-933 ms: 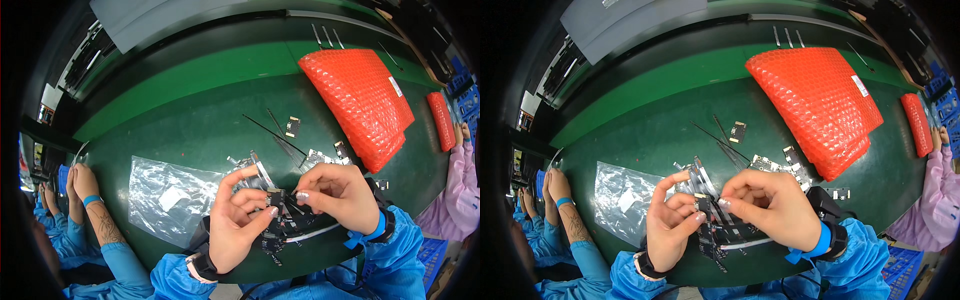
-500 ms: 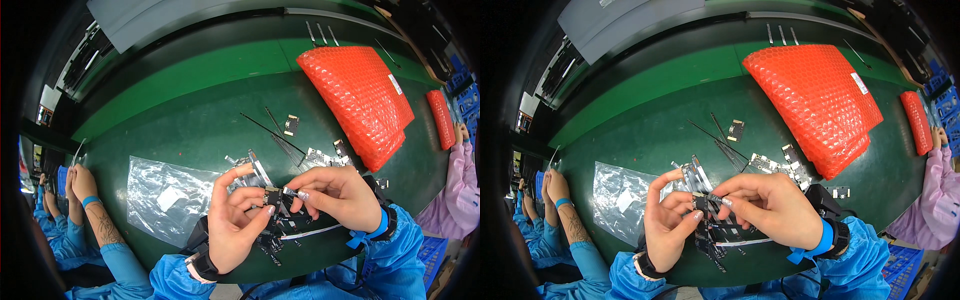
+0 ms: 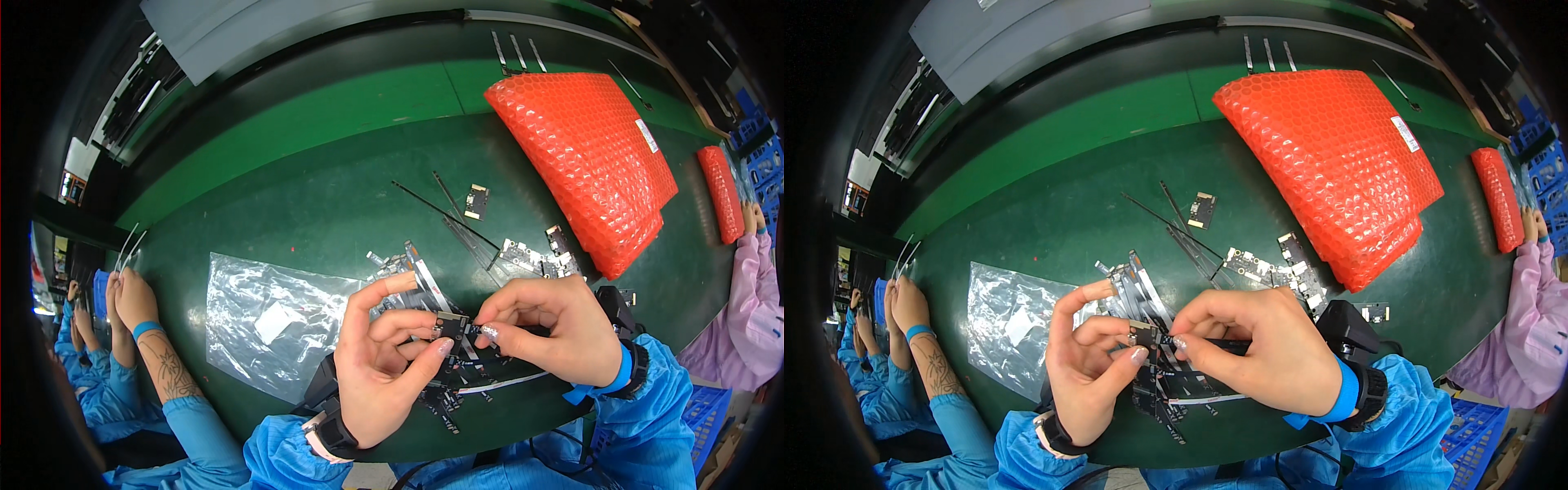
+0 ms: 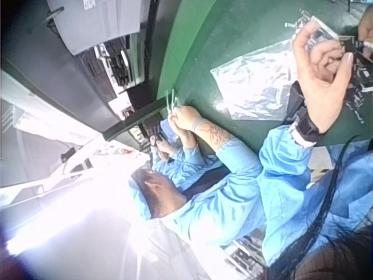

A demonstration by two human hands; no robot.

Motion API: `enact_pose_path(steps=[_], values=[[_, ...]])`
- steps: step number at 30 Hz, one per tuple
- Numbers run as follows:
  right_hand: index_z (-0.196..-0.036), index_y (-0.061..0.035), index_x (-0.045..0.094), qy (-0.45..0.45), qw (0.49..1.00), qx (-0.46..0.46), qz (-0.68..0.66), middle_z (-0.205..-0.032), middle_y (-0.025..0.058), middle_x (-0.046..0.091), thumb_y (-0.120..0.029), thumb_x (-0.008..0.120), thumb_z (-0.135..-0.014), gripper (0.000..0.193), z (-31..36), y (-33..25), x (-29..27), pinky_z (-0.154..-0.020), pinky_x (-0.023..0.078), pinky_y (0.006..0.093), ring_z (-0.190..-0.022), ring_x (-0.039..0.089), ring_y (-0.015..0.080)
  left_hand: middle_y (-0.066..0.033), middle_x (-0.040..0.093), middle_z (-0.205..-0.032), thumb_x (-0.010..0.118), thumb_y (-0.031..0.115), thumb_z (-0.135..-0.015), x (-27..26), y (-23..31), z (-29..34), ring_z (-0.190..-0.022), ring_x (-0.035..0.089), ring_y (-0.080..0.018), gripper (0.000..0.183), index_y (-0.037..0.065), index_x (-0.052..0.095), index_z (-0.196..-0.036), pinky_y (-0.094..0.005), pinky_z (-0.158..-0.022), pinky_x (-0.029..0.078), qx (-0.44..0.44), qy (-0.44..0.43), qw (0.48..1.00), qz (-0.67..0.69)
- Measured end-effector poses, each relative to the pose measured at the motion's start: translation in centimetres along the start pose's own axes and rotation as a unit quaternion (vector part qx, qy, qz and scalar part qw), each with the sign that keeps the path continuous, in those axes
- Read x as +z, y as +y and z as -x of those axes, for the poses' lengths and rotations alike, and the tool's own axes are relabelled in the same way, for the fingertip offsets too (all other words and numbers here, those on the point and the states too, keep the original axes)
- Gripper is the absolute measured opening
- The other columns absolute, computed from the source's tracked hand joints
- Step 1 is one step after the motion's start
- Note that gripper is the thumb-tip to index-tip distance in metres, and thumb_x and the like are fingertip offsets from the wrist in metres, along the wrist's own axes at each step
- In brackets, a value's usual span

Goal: The person assembles small circuit boards by hand, connecting ribbon cables and antenna cables to them.

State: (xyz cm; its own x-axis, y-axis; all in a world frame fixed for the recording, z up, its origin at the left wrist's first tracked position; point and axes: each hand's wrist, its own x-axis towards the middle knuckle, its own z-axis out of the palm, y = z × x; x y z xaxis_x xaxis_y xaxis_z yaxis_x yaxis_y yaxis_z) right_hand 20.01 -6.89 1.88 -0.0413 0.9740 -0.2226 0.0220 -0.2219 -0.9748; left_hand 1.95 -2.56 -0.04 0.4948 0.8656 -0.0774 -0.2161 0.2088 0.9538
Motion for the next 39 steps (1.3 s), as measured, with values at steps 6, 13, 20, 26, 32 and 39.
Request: enact_pose_path(steps=[6, 13, 20, 26, 32, 39], values=[[-0.098, 0.0044, 0.052, -0.032, 0.996, -0.014, -0.084, -0.091, 0.0159, 0.062, 0.005, 0.049, -0.081, 0.016, 0.1, -0.4, -1.3, -0.073, 0.048, 0.0241, -0.080, 0.060, 0.0137, -0.0121, 0.052, -0.095, 0.052, -0.015, -0.076, -0.2, -0.3, 0.0, -0.089, 0.059, -0.0204, 0.054, 0.001, 0.026, -0.121, -0.0279, -0.077, 0.050, -0.020, 0.008, 0.999, 0.029], [-0.105, 0.0014, 0.042, 0.141, 0.938, -0.138, -0.285, -0.108, 0.0221, 0.055, -0.017, 0.044, -0.089, 0.024, 0.9, -2.1, -3.9, -0.078, 0.052, 0.0412, -0.092, 0.061, 0.0306, -0.0137, 0.047, -0.103, 0.048, -0.016, -0.078, -0.2, -0.6, -0.1, -0.089, 0.060, -0.0222, 0.041, -0.003, 0.035, -0.114, -0.0279, -0.077, 0.049, 0.012, 0.017, 0.999, 0.031], [-0.116, 0.0039, 0.038, 0.168, 0.933, -0.110, -0.300, -0.117, 0.0213, 0.050, -0.019, 0.044, -0.089, 0.036, 0.4, -1.6, -3.2, -0.078, 0.053, 0.0377, -0.097, 0.059, 0.0299, -0.0119, 0.044, -0.108, 0.044, -0.014, -0.080, -0.9, -0.7, 0.0, -0.093, 0.056, -0.0186, 0.020, -0.010, 0.054, -0.096, -0.0256, -0.079, 0.045, 0.051, -0.037, 0.996, -0.068], [-0.116, 0.0040, 0.038, 0.185, 0.931, -0.104, -0.298, -0.117, 0.0216, 0.049, -0.017, 0.043, -0.090, 0.033, -0.3, -1.1, -2.4, -0.080, 0.052, 0.0372, -0.100, 0.057, 0.0290, -0.0117, 0.045, -0.109, 0.046, -0.012, -0.080, -1.9, -0.8, 0.0, -0.094, 0.055, -0.0174, 0.018, -0.010, 0.056, -0.095, -0.0245, -0.080, 0.045, 0.083, -0.068, 0.987, -0.120], [-0.114, 0.0045, 0.039, 0.195, 0.925, -0.123, -0.304, -0.117, 0.0214, 0.049, -0.016, 0.044, -0.090, 0.032, -0.5, -0.9, -2.4, -0.081, 0.052, 0.0388, -0.100, 0.057, 0.0288, -0.0117, 0.046, -0.106, 0.054, -0.010, -0.078, -0.8, -0.1, 0.2, -0.094, 0.055, -0.0160, 0.015, -0.008, 0.059, -0.092, -0.0256, -0.083, 0.045, 0.059, -0.042, 0.994, -0.088], [-0.113, 0.0046, 0.039, 0.189, 0.924, -0.125, -0.308, -0.115, 0.0213, 0.050, -0.016, 0.044, -0.090, 0.031, -0.5, -0.7, -2.6, -0.082, 0.051, 0.0393, -0.100, 0.057, 0.0292, -0.0117, 0.047, -0.107, 0.056, -0.011, -0.077, -0.9, -0.7, 0.2, -0.093, 0.055, -0.0157, 0.014, -0.008, 0.059, -0.090, -0.0260, -0.082, 0.047, 0.057, -0.039, 0.994, -0.087]])
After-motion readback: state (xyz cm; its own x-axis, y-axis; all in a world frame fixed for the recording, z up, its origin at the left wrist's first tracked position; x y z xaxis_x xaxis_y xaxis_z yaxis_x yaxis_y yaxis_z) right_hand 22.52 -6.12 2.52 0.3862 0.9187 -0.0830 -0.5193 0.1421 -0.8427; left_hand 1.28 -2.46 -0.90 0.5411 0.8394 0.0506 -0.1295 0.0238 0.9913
